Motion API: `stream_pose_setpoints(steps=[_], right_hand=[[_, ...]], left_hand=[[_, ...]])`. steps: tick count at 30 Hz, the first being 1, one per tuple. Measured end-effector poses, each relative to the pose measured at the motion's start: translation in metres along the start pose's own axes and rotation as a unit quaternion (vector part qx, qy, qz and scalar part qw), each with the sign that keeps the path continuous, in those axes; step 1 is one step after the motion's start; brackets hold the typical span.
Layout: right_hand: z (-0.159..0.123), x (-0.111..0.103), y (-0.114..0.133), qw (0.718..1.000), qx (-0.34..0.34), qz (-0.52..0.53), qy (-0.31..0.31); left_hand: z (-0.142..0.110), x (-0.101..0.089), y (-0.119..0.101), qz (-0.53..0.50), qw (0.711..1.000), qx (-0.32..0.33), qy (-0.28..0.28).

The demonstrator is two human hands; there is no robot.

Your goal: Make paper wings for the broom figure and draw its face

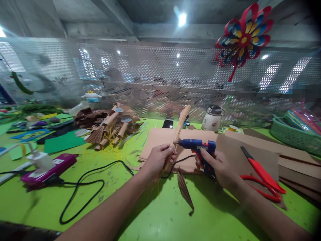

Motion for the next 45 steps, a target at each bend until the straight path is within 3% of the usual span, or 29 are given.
stream_pose_setpoints(steps=[45], right_hand=[[-0.0022,-0.0059,0.0066,0.998,-0.013,-0.063,0.012]], left_hand=[[-0.0031,0.0011,-0.0027,-0.008,1.000,-0.006,-0.002]])
Point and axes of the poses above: each hand's wrist, its own z-axis towards the middle knuckle, its own x-axis out of the palm, y = z × x, the point moved 1 cm from there along z, towards the middle knuckle, and after that the axes turned 1 degree about z, right-handed, at the moved point
